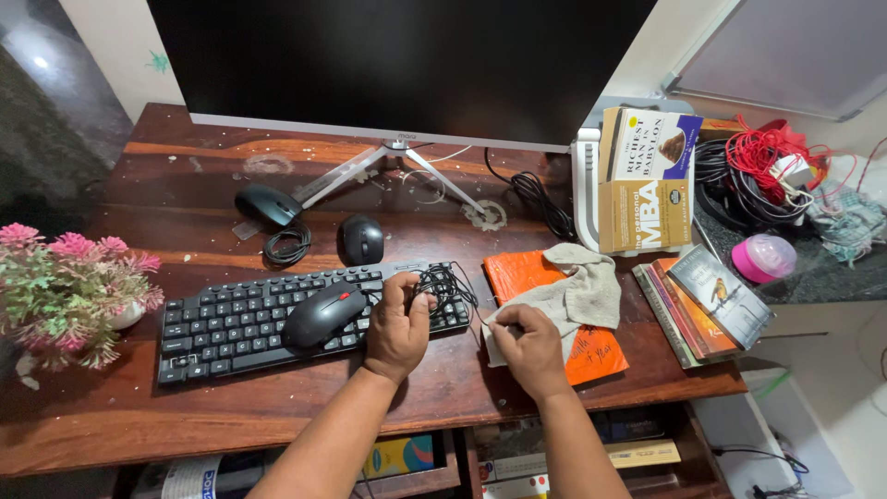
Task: The person writes in a notebook, then closes it and wipes the desk surface with a cloth. They retrieve a spray bottle from a drawer, wipe it, and place it back. They then wipe a computer mouse and coil its cable.
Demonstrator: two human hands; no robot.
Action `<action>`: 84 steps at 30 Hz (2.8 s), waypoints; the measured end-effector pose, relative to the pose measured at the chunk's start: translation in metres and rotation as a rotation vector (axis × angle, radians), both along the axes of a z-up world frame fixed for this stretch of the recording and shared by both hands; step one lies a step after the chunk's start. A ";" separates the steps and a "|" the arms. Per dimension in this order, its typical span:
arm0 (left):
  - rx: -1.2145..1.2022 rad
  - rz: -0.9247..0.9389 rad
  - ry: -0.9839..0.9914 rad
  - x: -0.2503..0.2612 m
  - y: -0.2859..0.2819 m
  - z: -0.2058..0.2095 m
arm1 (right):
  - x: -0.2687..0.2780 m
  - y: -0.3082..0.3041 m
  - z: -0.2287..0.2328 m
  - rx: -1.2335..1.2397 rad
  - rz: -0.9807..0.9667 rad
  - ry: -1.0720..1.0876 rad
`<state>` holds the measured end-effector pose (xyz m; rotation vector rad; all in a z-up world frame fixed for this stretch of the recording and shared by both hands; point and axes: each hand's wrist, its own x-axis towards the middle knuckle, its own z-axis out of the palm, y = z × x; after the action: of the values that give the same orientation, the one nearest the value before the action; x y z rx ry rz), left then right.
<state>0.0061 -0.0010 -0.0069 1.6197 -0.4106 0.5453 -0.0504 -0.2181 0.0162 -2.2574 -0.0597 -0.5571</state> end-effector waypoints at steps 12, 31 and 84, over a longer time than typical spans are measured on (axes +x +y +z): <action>-0.071 -0.102 -0.053 0.000 0.002 0.000 | 0.019 0.032 0.045 -0.276 0.067 0.149; 0.082 -0.232 0.006 -0.009 0.008 0.010 | 0.026 0.022 0.007 0.739 0.340 0.417; 0.035 -0.308 -0.120 -0.011 0.018 0.022 | -0.012 0.031 -0.016 0.948 -0.002 -0.163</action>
<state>-0.0044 0.0172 0.0154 1.5242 -0.7478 0.4033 -0.0626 -0.1868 0.0002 -1.2904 0.1074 -0.6020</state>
